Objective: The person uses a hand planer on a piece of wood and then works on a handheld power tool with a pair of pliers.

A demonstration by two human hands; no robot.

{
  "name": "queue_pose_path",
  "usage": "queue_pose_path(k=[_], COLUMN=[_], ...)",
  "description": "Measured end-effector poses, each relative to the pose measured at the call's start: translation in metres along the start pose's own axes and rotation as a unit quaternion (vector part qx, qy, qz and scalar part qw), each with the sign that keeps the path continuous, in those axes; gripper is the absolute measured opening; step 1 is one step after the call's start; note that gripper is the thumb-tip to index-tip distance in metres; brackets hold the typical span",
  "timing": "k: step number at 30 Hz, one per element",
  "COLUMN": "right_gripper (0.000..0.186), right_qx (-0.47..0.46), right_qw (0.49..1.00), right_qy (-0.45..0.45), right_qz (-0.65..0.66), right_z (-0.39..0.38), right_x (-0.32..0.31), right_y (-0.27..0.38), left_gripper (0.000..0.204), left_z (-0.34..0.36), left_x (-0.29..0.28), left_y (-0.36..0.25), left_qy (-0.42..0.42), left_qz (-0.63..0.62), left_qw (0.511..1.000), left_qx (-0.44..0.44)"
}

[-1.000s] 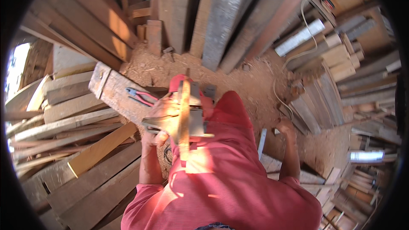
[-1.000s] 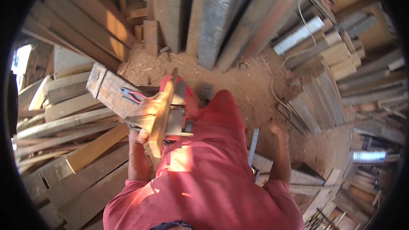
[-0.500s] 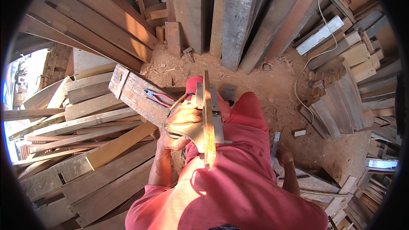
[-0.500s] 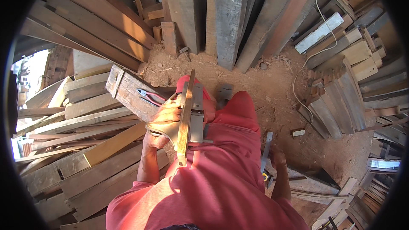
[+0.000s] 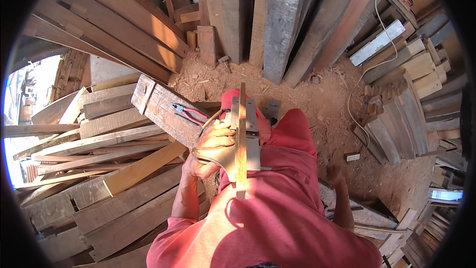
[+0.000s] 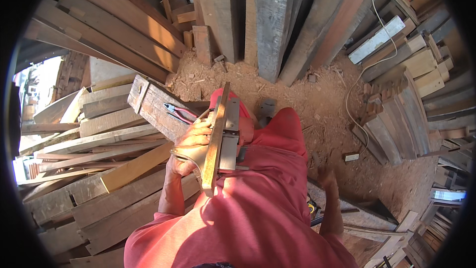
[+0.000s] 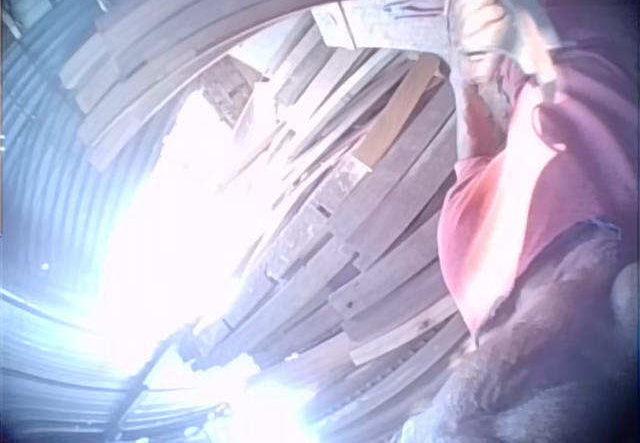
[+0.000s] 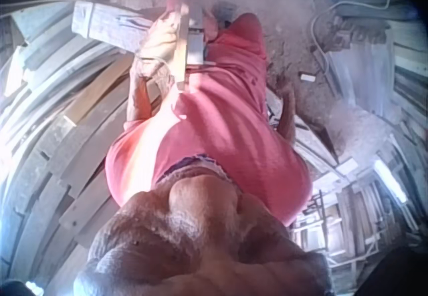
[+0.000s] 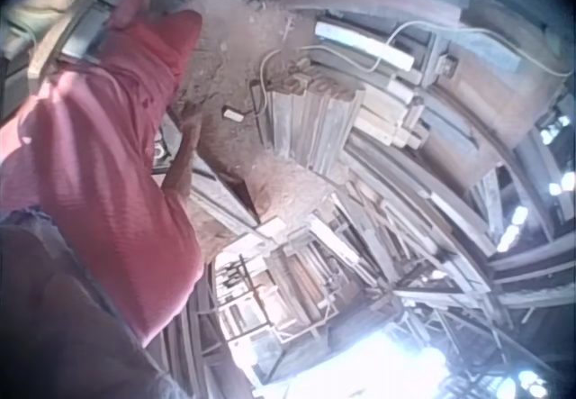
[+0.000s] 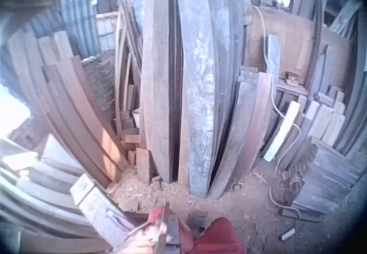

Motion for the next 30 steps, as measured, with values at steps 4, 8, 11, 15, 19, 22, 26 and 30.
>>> queue_pose_path(k=[4,8,11,15,19,22,26,30], right_gripper=[0.045,0.037,0.035,0.032,0.032,0.029,0.028,0.027], right_qx=[0.243,0.002,-0.113,-0.232,-0.271,-0.271,-0.286,-0.289], right_qw=[0.947,0.972,0.958,0.944,0.942,0.945,0.939,0.935], right_qy=[0.082,-0.072,-0.031,0.02,0.02,0.02,0.017,0.031], right_qz=[0.195,0.224,0.261,0.232,0.198,0.181,0.189,0.204], right_z=[0.085,0.144,0.154,0.15,0.148,0.15,0.153,0.155], right_x=[-0.142,-0.309,-0.355,-0.366,-0.362,-0.359,-0.356,-0.354], right_y=[0.039,0.159,0.247,0.315,0.337,0.34,0.343,0.345], left_gripper=[0.047,0.047,0.048,0.048,0.049,0.049,0.05,0.05], left_z=[-0.018,-0.021,-0.026,-0.029,-0.026,-0.026,-0.028,-0.028], left_x=[-0.006,-0.013,-0.018,-0.02,-0.021,-0.022,-0.024,-0.025], left_y=[0.002,0.004,0.005,0.008,0.01,0.012,0.01,0.012], left_qy=[-0.024,-0.035,-0.049,-0.067,-0.073,-0.076,-0.076,-0.078], left_qz=[-0.004,-0.02,-0.022,-0.029,-0.035,-0.041,-0.043,-0.045], left_qw=[1.0,0.999,0.998,0.997,0.996,0.996,0.996,0.996], left_qx=[-0.012,-0.011,-0.015,-0.019,-0.022,-0.024,-0.028,-0.029])
Point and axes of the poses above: each hand's wrist, its own z-axis towards the middle knuckle, its own x-axis out of the palm, y = z × x, the point moved 8 cm from there along z, towards the middle knuckle, and after that the axes turned 13 degrees about -z, right-handed, at the moved point
